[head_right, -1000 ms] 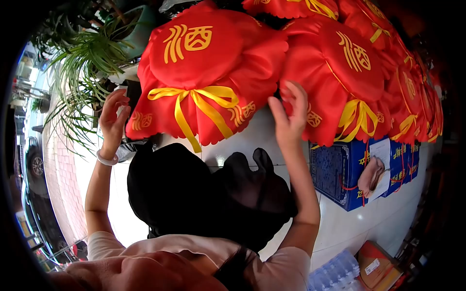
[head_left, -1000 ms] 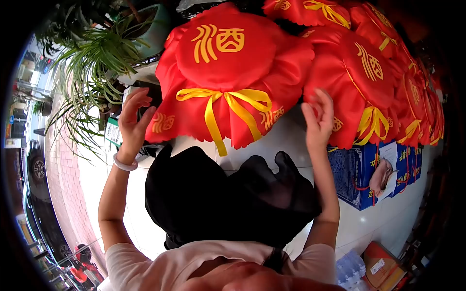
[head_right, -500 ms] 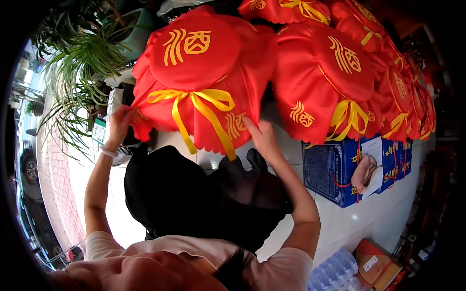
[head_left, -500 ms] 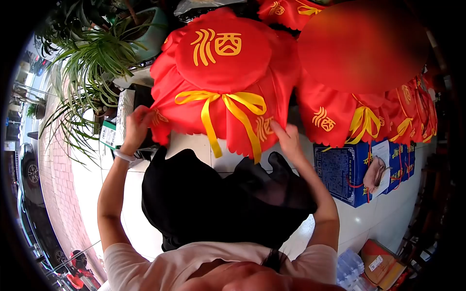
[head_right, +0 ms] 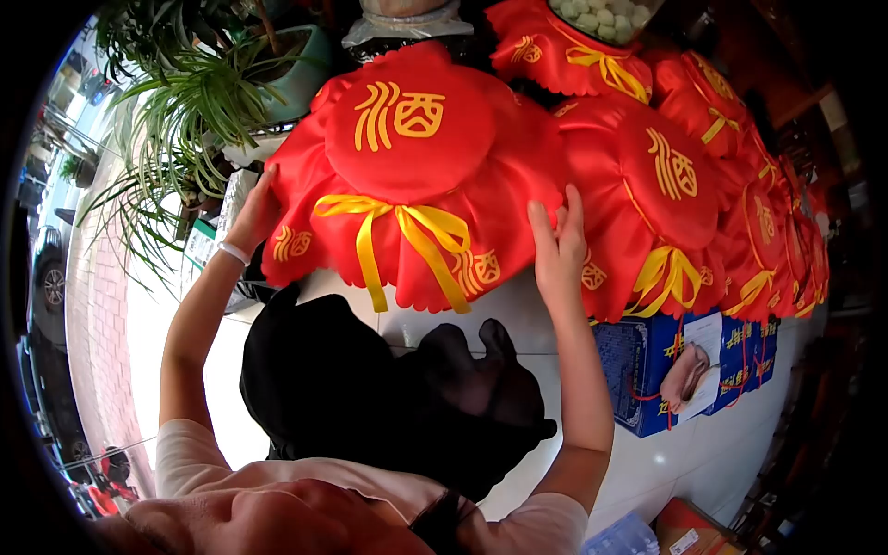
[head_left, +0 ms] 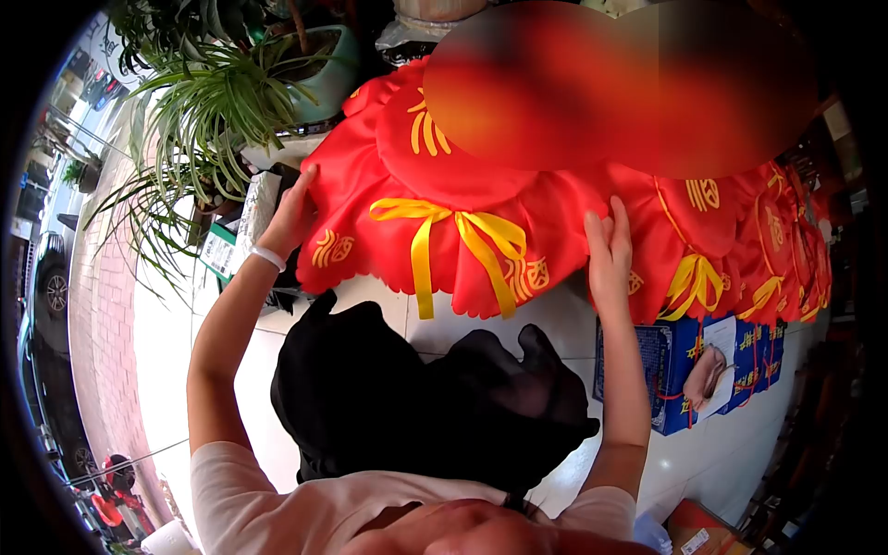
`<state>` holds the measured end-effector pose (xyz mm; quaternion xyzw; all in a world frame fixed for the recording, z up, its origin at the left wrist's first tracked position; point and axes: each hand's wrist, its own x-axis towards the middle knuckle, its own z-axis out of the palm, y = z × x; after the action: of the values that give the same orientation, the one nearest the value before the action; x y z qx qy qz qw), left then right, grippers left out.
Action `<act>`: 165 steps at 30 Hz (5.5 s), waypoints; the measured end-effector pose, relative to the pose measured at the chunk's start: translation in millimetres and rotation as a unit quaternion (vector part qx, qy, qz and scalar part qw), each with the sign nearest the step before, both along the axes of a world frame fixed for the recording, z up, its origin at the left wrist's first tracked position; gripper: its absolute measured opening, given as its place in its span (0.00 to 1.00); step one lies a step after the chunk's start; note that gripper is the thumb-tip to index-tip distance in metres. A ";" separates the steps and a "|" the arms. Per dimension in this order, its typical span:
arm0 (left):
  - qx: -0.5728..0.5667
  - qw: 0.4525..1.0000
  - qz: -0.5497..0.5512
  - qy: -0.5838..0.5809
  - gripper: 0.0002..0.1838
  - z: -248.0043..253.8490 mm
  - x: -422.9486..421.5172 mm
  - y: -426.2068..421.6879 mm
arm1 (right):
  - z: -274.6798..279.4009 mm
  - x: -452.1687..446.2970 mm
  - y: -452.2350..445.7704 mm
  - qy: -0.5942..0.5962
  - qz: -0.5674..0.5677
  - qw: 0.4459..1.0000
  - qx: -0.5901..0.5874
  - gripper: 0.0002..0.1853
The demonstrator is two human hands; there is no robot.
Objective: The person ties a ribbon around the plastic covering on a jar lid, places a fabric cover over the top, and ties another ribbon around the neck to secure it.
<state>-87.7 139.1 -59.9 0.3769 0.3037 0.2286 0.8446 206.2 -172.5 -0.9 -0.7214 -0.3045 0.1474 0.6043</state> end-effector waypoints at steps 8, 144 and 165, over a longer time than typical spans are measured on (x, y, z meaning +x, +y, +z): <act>0.351 0.893 0.195 0.203 0.20 -1.4 38.1 41.6 | -4.0 60.2 76.3 -0.315 -0.083 0.913 -0.246 0.19; 0.692 0.699 0.117 0.137 0.08 87.9 82.7 -3.5 | 31.9 51.1 99.6 -0.167 0.089 0.977 0.099 0.07; 0.800 0.589 0.041 0.109 0.05 64.3 88.0 -137.3 | -1.0 -60.1 50.0 -0.334 0.104 0.937 0.000 0.05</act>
<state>0.3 1.8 4.4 0.9099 0.1038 0.3714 0.1531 146.2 -122.4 -1.9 -0.6934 -0.5622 -0.0403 0.4489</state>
